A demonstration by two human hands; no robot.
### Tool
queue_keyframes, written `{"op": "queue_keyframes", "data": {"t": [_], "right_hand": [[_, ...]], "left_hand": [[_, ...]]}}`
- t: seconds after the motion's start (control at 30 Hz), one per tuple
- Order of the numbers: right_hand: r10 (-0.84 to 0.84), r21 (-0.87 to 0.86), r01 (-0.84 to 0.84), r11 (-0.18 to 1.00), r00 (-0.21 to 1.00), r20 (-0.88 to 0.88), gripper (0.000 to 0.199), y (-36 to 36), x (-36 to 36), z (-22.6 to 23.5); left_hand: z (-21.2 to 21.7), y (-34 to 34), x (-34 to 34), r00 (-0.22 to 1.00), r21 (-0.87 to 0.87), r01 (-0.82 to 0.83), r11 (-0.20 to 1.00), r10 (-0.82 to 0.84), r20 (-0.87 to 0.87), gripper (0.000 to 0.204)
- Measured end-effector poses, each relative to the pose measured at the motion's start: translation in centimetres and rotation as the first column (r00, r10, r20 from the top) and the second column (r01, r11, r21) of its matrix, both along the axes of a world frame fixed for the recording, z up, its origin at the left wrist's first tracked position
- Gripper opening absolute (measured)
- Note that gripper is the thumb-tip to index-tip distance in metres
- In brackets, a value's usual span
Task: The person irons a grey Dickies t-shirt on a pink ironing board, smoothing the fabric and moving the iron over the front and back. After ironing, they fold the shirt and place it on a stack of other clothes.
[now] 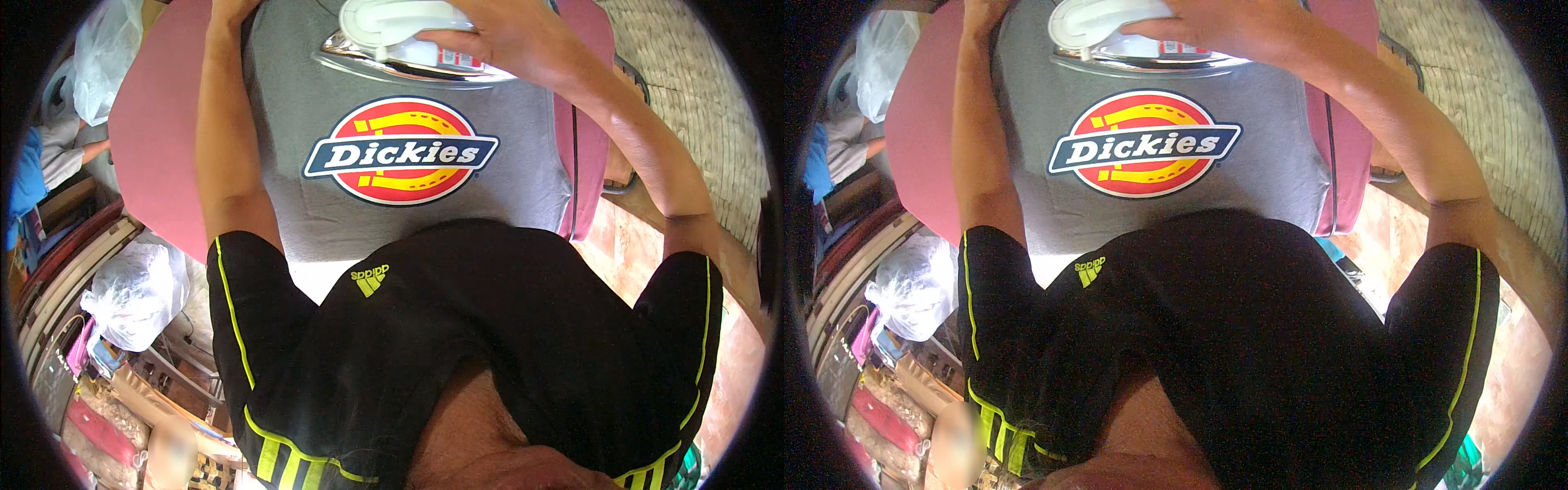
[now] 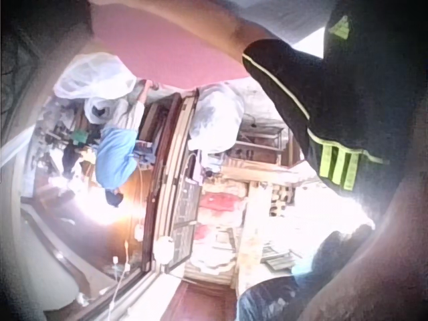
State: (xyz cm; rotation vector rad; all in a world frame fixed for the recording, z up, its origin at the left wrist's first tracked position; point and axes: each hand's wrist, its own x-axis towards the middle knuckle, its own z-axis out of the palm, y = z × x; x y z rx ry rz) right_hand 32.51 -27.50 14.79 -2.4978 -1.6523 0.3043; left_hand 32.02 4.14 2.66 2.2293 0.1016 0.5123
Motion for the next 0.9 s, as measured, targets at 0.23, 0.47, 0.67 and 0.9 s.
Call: {"op": "queue_keyframes", "data": {"t": [0.23,0.47,0.67,0.9], "right_hand": [[0.058,0.287,-0.094,0.953,0.990,0.131,0.036,1.2,0.6,-2.3],[-0.172,0.296,0.215,0.930,0.971,-0.164,0.044,3.0,0.0,0.8],[-0.320,0.218,0.346,0.913,0.936,-0.148,0.042,7.6,-1.6,-0.3],[-0.423,0.475,0.463,0.748,0.885,-0.196,0.040,12.7,0.5,-5.6]], "left_hand": [[0.6,1.8,-0.5,0.948,-0.308,0.269,0.913,-0.306,-0.080,0.016],[-1.8,5.1,2.9,0.925,-0.094,0.336,0.937,-0.348,-0.156,0.030],[-1.0,5.5,2.5,0.945,0.060,0.312,0.948,-0.303,-0.123,0.034],[-0.7,5.8,-1.4,0.995,0.137,0.013,0.990,0.001,-0.098,0.034]]}}
